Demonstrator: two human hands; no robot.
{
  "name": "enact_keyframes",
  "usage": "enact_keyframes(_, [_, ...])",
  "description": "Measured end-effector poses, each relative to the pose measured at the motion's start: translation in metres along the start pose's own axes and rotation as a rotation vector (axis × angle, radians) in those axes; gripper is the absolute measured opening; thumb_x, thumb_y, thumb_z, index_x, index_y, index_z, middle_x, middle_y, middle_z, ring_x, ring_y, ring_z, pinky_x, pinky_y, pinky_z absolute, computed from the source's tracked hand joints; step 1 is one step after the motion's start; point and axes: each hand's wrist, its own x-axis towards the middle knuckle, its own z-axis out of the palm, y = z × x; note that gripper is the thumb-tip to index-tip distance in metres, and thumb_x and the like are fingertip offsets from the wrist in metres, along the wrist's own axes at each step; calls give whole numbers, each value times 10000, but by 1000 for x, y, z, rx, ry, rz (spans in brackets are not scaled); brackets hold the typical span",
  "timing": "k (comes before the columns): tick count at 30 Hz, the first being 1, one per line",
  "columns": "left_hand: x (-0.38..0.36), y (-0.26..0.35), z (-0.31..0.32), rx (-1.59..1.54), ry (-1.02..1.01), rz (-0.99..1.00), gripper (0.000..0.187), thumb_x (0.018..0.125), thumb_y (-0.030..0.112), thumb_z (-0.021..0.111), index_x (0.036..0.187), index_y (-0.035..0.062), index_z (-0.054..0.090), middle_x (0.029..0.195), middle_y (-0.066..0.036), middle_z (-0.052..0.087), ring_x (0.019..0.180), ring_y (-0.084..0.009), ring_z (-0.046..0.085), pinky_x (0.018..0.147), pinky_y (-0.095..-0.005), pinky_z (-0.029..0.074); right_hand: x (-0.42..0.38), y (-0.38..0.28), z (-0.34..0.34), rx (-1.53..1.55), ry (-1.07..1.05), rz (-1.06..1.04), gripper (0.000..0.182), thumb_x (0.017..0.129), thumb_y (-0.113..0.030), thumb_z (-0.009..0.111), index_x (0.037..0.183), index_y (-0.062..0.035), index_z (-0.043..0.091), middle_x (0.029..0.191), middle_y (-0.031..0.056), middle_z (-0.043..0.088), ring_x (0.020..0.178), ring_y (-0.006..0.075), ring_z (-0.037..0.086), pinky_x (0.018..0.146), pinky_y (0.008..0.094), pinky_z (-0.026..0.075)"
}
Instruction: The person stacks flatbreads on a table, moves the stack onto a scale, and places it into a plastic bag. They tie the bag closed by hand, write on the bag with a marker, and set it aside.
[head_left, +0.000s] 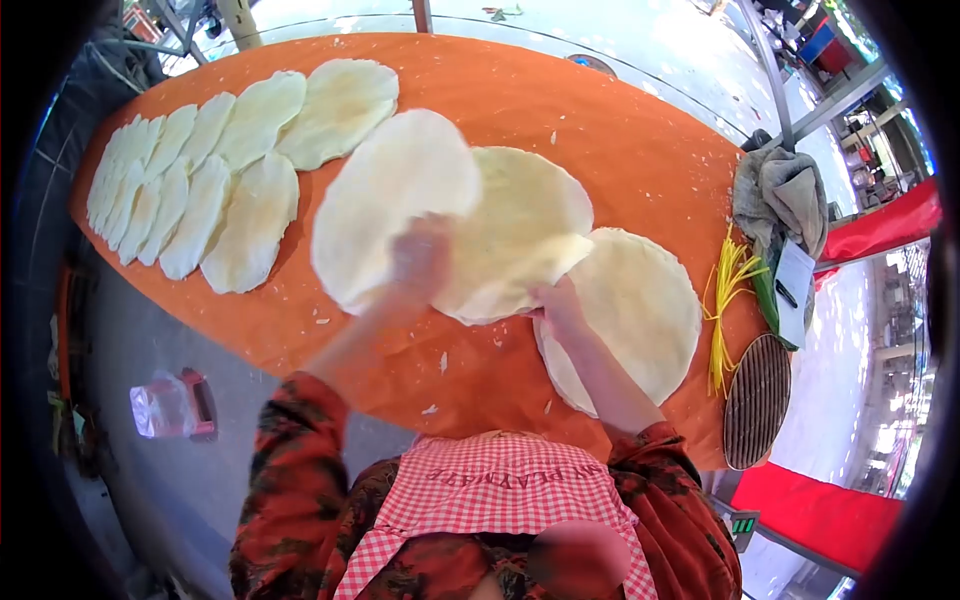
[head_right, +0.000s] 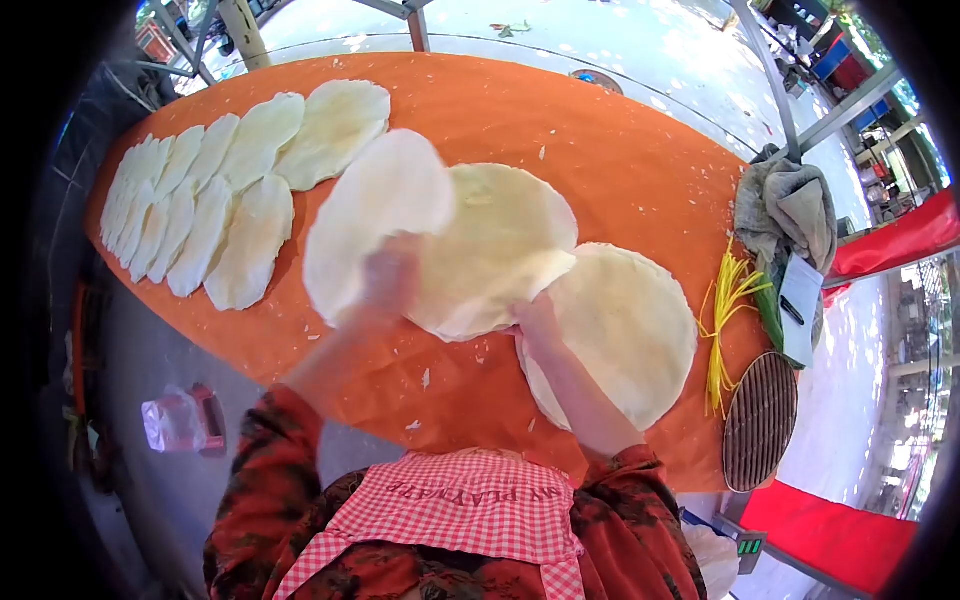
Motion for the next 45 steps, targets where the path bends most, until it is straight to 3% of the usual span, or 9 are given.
enact_keyframes(11, [-12, 117, 42, -295, -83, 27, 116, 712, 102, 634, 823, 74, 613, 847, -81, 622, 819, -260, 639, 638, -369, 546, -16, 13, -5, 230, 4, 84, 144, 928, -130, 544, 1026, -24, 552, 946, 94, 643, 793, 213, 669, 656, 354, 575])
enact_keyframes(14, [-10, 105, 28, -342, -12, -19, 102, 728, 74, 610, 830, 70, 608, 854, -81, 622, 819, -261, 636, 646, -373, 546, -23, 3, -4, -418, 312, 188, 247, 933, -260, 587, 1017, -28, 577, 925, 86, 636, 816, 230, 663, 698, 372, 575])
enact_keyframes(17, [-18, 102, 34, -365, 75, -42, 94, 745, 58, 584, 836, 73, 601, 855, -81, 620, 816, -262, 634, 649, -378, 545, -51, -1, -3, -520, 516, -343, 337, 888, -346, 667, 1017, -42, 603, 848, 78, 622, 788, 207, 637, 665, 353, 555])
enact_keyframes(22, [-35, 98, 40, -408, 171, -59, 93, 757, 37, 550, 838, 67, 584, 844, -78, 615, 810, -260, 632, 632, -387, 539, -2, -71, 38, -17, 178, 235, 245, 834, -223, 727, 973, -48, 625, 857, 62, 625, 781, 217, 629, 607, 402, 533])
enact_keyframes(28, [-74, 73, -49, -632, 332, -60, 608, 730, 207, 789, 1253, 24, 538, 1328, -209, 490, 1255, -373, 455, 1030, -433, 400, 65, -111, 54, -33, -85, -94, 347, 776, 22, 686, 1110, 54, 597, 1029, 130, 656, 900, 244, 660, 765, 399, 575])
enact_keyframes(32, [-125, -7, 17, -483, 423, -473, 594, 777, 173, 764, 1272, -4, 489, 1278, -210, 511, 1182, -328, 508, 960, -422, 450, 48, -137, 3, -80, -67, -133, 382, 774, 19, 686, 1140, 62, 588, 1075, 152, 659, 941, 259, 665, 819, 405, 566])
enact_keyframes(35, [-145, -26, 36, -921, 16, -990, 533, 825, 140, 719, 1268, -29, 474, 1175, -186, 582, 1082, -247, 569, 880, -379, 496, 64, -77, -71, -177, 152, -58, 377, 768, -28, 704, 1124, 40, 599, 1050, 135, 669, 911, 260, 666, 776, 390, 567])
enact_keyframes(41, [-137, -17, 77, -1202, -15, -1103, 549, 854, 159, 692, 1283, -60, 429, 1110, -162, 606, 888, -182, 607, 755, -317, 523, 51, -20, -93, -937, 496, -373, 312, 759, -142, 740, 991, 24, 613, 912, 119, 658, 797, 227, 647, 628, 368, 527])
enact_keyframes(45, [-111, -9, 84, -1205, 61, -1230, 528, 835, 180, 697, 1247, -45, 454, 1064, -135, 599, 902, -180, 589, 734, -317, 508, 21, -21, -69, -440, 592, 117, 312, 784, -167, 741, 1023, -14, 611, 900, 79, 638, 749, 218, 628, 644, 363, 513])
